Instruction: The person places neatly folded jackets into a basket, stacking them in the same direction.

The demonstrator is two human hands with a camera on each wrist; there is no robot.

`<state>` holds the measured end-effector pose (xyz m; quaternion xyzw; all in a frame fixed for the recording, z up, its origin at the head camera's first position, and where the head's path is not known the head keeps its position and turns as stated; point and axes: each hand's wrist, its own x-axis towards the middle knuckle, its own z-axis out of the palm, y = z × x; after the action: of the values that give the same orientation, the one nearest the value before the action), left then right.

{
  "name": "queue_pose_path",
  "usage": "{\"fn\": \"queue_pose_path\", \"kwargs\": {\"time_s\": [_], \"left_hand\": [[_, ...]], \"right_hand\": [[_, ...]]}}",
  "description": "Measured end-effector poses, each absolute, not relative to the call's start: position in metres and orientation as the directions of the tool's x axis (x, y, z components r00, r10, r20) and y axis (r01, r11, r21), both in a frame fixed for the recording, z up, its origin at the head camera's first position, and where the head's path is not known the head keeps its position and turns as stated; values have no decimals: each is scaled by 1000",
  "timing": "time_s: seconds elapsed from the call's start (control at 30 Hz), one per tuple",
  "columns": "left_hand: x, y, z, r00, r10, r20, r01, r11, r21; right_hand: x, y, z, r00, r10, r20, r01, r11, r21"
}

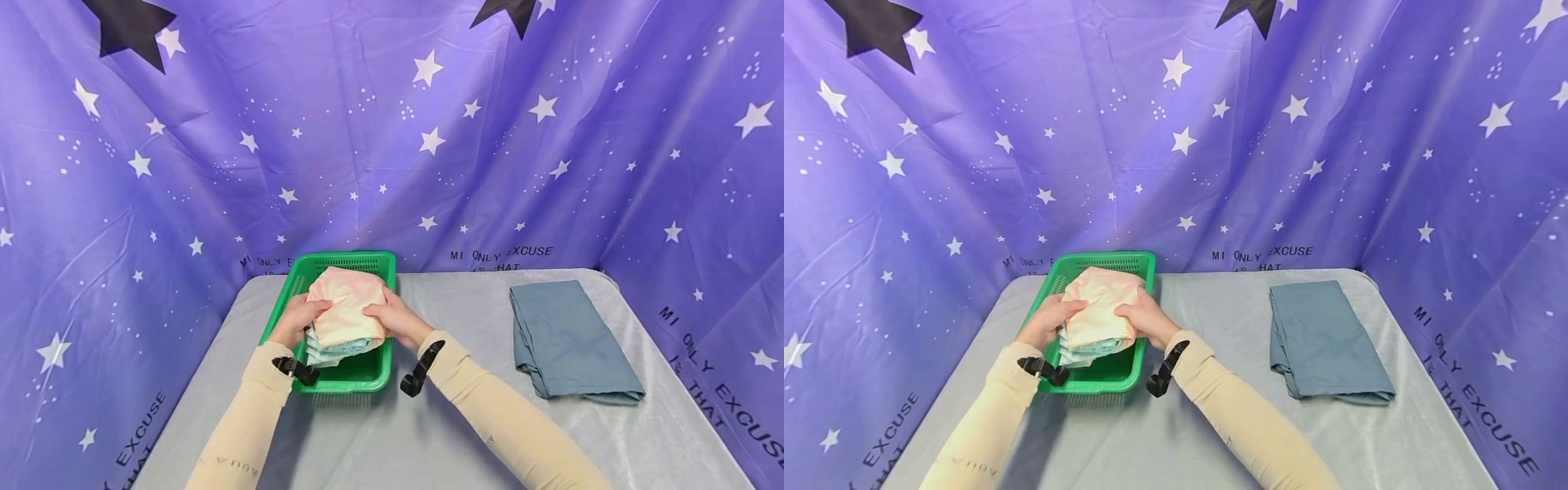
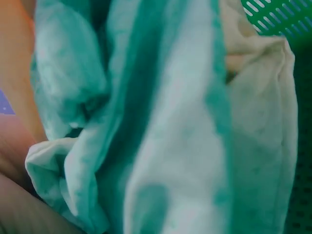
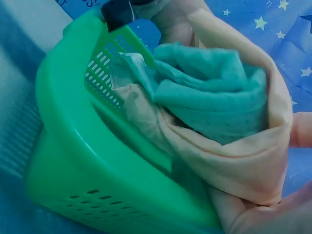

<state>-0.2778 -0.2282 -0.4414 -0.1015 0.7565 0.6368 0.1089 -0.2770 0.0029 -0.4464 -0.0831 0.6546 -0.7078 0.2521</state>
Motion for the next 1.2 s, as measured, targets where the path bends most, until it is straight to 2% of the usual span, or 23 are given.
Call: {"fn": "queue_pose_path", "kwargs": {"time_s": [0.33, 0.47, 0.6, 0.8, 1.0, 1.2], "left_hand": [[-285, -226, -440, -901, 34, -432, -379, 420, 824], [-288, -226, -438, -912, 75, -404, -339, 415, 844], [-291, -226, -440, -922, 131, -363, -271, 450, 851], [-291, -227, -446, -915, 146, -375, -236, 562, 793], [-289, -230, -452, -890, 106, -443, -306, 583, 753], [-291, -234, -455, -890, 112, -441, -299, 587, 752]], "right_hand": [[-260, 6, -436, -854, -456, -249, 220, 116, -969], [-249, 9, -433, -886, -436, -158, 61, 228, -972], [-239, 10, -431, -920, -390, -47, -106, 361, -926], [-226, 7, -433, -918, -396, 22, -245, 521, -818], [-213, 3, -436, -853, -518, 67, -430, 625, -651], [-208, -1, -443, -701, -697, 150, -702, 636, -322]]}}
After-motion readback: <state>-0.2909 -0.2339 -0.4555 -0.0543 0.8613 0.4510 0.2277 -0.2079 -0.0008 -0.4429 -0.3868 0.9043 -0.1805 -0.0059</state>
